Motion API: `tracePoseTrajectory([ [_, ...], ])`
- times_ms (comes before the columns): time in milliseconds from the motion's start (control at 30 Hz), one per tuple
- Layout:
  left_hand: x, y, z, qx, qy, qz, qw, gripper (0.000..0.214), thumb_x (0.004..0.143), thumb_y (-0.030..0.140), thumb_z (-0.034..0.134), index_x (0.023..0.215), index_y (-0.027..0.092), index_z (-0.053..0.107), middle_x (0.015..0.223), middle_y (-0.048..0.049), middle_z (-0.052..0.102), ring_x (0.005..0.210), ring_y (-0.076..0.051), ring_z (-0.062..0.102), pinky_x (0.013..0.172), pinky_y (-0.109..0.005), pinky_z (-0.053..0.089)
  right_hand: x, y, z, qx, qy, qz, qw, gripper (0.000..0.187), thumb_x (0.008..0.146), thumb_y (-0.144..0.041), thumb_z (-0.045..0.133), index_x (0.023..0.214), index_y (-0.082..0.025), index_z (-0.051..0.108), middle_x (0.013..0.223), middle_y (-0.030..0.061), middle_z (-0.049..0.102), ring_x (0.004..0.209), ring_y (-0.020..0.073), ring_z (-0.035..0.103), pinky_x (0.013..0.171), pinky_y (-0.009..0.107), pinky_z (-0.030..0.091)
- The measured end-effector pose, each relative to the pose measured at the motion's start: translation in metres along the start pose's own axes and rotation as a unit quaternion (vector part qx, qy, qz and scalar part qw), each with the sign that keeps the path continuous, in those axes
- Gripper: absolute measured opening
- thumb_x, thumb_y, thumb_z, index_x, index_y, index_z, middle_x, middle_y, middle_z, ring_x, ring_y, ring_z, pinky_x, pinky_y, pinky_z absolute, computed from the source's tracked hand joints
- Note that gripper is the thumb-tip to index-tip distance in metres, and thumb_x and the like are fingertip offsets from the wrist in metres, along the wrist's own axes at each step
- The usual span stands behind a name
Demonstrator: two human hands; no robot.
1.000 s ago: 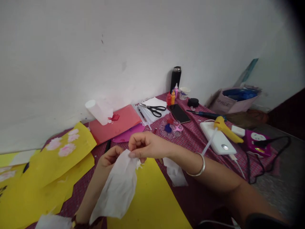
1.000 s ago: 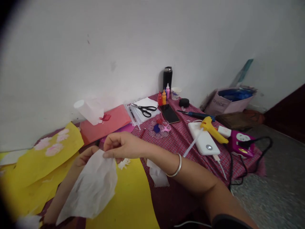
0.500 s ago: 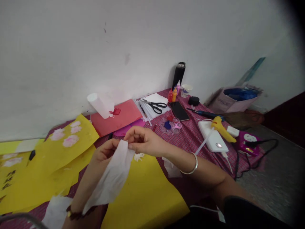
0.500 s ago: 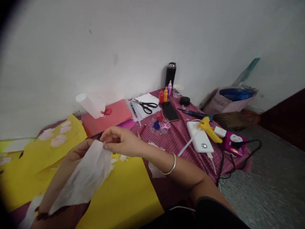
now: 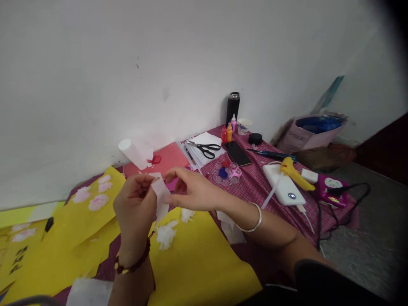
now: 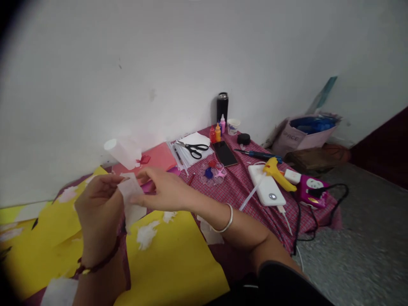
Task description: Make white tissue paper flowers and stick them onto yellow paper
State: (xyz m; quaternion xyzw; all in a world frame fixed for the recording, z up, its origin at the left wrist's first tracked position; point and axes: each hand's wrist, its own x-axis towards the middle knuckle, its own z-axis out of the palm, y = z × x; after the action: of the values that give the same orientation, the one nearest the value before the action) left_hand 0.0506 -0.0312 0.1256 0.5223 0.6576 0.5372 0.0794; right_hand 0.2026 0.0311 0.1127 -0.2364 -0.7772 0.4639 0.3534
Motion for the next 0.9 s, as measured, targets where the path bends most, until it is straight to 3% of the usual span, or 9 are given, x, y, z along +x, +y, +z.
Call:
tracePoseTrajectory([
  [100,-0.002,-0.001,-0.003,0.084,0.044,0.062,0.994,0.011,0.076,0.017,0.060,0.085,0.021,0.064,0.074,0.0023,0.065,0.065,-0.013,0.058,0.064,-0.024,0.045,-0.003,0.000,0.009,-0.074,-0.023,-0.011,0.997,0.073,0.074,-0.049,0.071,0.135,-0.018,0.045,0.132,0.0134,0.056,0.111,0.0251,0.058,0.093,0.040,0.047],
  [200,-0.004,-0.005,-0.005,0.181,0.070,0.132,0.972,0.010,0.079,0.018,0.060,0.087,0.020,0.064,0.079,-0.0003,0.065,0.069,-0.014,0.060,0.069,-0.026,0.044,-0.003,0.003,0.022,-0.072,-0.039,-0.046,0.996,0.091,0.073,-0.046,0.072,0.148,-0.019,0.028,0.144,0.0160,0.045,0.124,0.0282,0.051,0.101,0.043,0.043],
  [267,-0.005,-0.005,-0.006,0.196,0.067,0.145,0.967,0.008,0.082,0.023,0.060,0.088,0.020,0.064,0.082,-0.0016,0.065,0.072,-0.015,0.061,0.072,-0.027,0.045,-0.001,0.008,0.030,-0.059,-0.028,-0.076,0.995,0.094,0.073,-0.038,0.071,0.151,-0.020,0.021,0.149,0.0155,0.040,0.129,0.0275,0.047,0.105,0.042,0.041],
  [333,-0.006,-0.003,-0.006,0.152,0.052,0.118,0.980,0.011,0.084,0.029,0.061,0.090,0.021,0.064,0.083,-0.0014,0.065,0.073,-0.015,0.062,0.072,-0.027,0.047,0.003,0.016,0.035,-0.051,0.009,-0.083,0.995,0.088,0.075,-0.027,0.067,0.150,-0.019,0.023,0.149,0.0147,0.040,0.132,0.0263,0.045,0.106,0.042,0.040],
  [467,-0.005,-0.001,-0.011,0.042,0.027,0.036,0.998,0.020,0.080,0.034,0.065,0.096,0.021,0.064,0.082,-0.0002,0.066,0.073,-0.015,0.064,0.070,-0.025,0.049,0.014,0.032,0.033,0.020,0.087,-0.024,0.996,0.045,0.082,-0.017,0.052,0.126,-0.017,0.052,0.123,0.0090,0.061,0.108,0.0193,0.058,0.092,0.034,0.046],
  [533,-0.003,-0.003,-0.017,0.040,0.020,0.020,0.999,0.020,0.076,0.032,0.068,0.092,0.021,0.064,0.080,0.0006,0.065,0.072,-0.015,0.063,0.067,-0.024,0.049,0.019,0.035,0.027,0.109,0.076,0.004,0.991,0.023,0.084,-0.021,0.052,0.105,-0.016,0.060,0.097,0.0032,0.066,0.085,0.0140,0.060,0.077,0.026,0.048],
  [600,-0.001,-0.007,-0.022,0.047,-0.011,0.010,0.999,0.017,0.073,0.028,0.070,0.087,0.021,0.064,0.076,0.0018,0.064,0.068,-0.014,0.060,0.062,-0.022,0.046,0.020,0.035,0.020,0.196,0.043,0.024,0.979,0.013,0.082,-0.026,0.057,0.090,-0.016,0.059,0.080,-0.0009,0.061,0.070,0.0100,0.055,0.064,0.021,0.044],
  [767,0.002,-0.014,-0.024,0.021,-0.097,0.020,0.995,0.009,0.073,0.026,0.067,0.078,0.021,0.063,0.070,0.0020,0.062,0.062,-0.013,0.055,0.057,-0.022,0.043,0.014,0.035,0.008,0.252,-0.040,0.047,0.966,0.036,0.084,-0.050,0.059,0.072,-0.015,0.054,0.062,-0.0034,0.049,0.053,0.0067,0.043,0.051,0.019,0.035],
  [900,0.001,-0.013,-0.021,0.031,-0.107,0.036,0.993,0.009,0.078,0.029,0.064,0.076,0.021,0.061,0.070,0.0019,0.061,0.064,-0.013,0.056,0.060,-0.022,0.043,0.011,0.034,0.003,0.212,-0.033,0.031,0.976,0.050,0.085,-0.062,0.051,0.065,-0.017,0.047,0.057,-0.0048,0.039,0.050,0.0060,0.035,0.047,0.019,0.029],
])
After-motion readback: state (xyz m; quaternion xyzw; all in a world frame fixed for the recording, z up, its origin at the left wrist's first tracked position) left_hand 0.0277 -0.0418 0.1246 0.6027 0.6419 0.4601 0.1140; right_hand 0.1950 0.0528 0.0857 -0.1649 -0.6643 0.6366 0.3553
